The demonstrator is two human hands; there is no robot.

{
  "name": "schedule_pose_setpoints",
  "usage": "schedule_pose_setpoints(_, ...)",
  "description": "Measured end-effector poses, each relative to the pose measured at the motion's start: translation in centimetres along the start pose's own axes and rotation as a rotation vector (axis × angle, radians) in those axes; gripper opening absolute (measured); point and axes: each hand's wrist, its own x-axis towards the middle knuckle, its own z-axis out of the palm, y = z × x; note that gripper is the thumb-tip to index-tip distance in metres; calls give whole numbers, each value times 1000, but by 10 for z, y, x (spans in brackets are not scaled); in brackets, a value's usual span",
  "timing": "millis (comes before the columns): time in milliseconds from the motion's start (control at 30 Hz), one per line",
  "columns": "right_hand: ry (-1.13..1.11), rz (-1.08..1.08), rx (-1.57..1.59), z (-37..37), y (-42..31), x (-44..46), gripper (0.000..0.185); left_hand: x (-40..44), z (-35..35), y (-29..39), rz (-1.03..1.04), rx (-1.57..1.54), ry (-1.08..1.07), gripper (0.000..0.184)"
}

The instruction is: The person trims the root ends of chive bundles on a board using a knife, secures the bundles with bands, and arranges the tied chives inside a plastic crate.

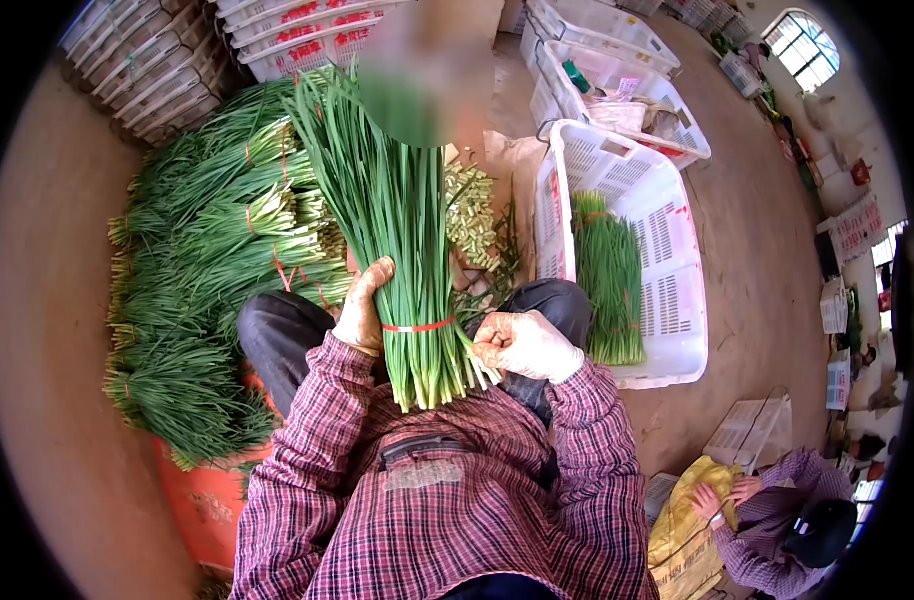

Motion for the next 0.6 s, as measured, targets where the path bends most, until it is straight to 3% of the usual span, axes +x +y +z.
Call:
schedule_pose_setpoints(167,1,25,322,5,0,-1,15,3,0,0,-1,-64,-21,47)
schedule_pose_setpoints(367,-28,12,411,5,10,-1,12,11,-2,-4,73,11,-20,49)
schedule_pose_setpoints(467,-146,-191,890,9,13,-4,14,11,14,-5,279,235,53,43)
schedule_pose_setpoints(600,-121,-40,727,5,5,-11,13,14,9,-7,306,254,-4,56)
